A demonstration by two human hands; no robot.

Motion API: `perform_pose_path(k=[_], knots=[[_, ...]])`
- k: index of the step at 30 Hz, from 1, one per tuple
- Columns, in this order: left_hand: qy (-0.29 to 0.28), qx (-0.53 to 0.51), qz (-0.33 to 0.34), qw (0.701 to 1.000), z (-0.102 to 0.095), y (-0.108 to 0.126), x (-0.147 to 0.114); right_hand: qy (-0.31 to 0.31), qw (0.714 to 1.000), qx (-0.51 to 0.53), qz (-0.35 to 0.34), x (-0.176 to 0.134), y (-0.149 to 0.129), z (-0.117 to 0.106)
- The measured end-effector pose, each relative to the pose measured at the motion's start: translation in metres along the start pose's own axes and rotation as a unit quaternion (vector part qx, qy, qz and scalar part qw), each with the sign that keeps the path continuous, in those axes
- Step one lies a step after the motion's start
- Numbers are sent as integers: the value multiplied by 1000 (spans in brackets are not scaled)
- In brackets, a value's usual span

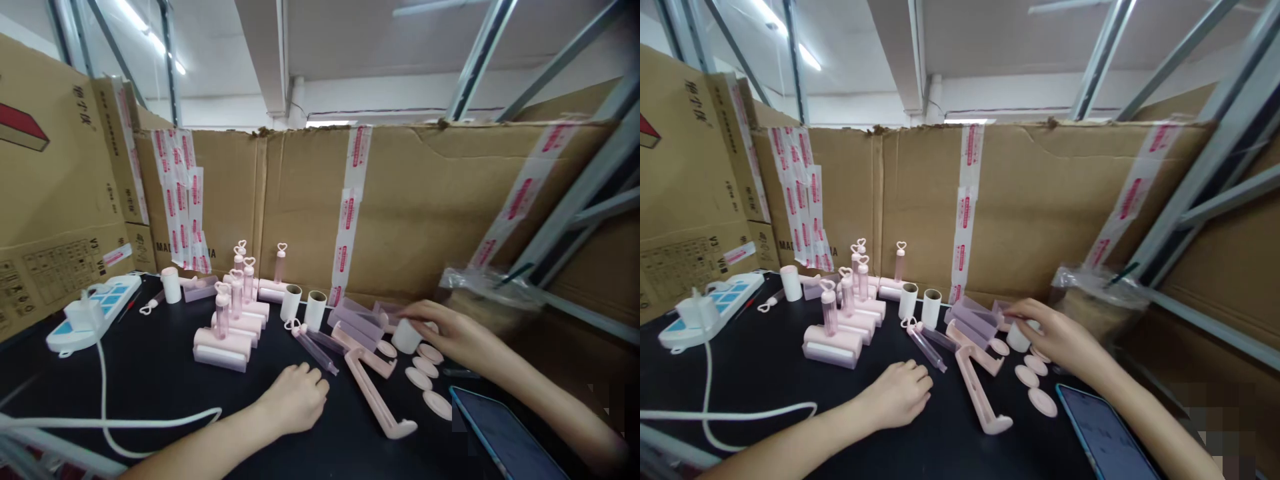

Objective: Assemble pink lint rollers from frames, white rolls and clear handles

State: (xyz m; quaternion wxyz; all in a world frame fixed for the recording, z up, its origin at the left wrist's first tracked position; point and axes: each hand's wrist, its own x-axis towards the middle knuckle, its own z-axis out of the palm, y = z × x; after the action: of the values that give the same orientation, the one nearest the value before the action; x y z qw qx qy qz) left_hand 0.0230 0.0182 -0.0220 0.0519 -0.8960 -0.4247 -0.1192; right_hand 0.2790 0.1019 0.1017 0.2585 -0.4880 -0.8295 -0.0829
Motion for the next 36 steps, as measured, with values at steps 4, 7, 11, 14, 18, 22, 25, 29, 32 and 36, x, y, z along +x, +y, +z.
perform_pose_path(k=[4, 7, 11, 14, 18, 22, 25, 29, 32, 36], knots=[[-7, 5, 0, 1000, -5, 2, 1, -101, 978, 80, -163, 26, -98, 25], [-18, -1, 15, 1000, -14, 5, -3, -161, 957, 83, -228, 30, -170, 60], [-28, -25, 52, 998, -40, 17, -23, -182, 948, 50, -256, 31, -222, 98], [67, -92, 30, 993, -65, 27, -48, -184, 947, 32, -261, 27, -228, 109], [310, -113, -66, 942, -94, 28, -77, -196, 946, 21, -258, 8, -212, 99], [443, -152, -164, 868, -103, 16, -90, -210, 952, 21, -223, -27, -184, 75], [447, -264, -272, 810, -96, 7, -87, -223, 956, 37, -187, -53, -163, 63], [300, -311, -336, 837, -82, 2, -77, -228, 956, 156, -100, -76, -145, 61], [195, -268, -398, 856, -79, 5, -76, -198, 955, 207, -81, -84, -138, 59], [88, -349, -379, 852, -76, 10, -77, -104, 973, 145, -149, -85, -126, 48]])
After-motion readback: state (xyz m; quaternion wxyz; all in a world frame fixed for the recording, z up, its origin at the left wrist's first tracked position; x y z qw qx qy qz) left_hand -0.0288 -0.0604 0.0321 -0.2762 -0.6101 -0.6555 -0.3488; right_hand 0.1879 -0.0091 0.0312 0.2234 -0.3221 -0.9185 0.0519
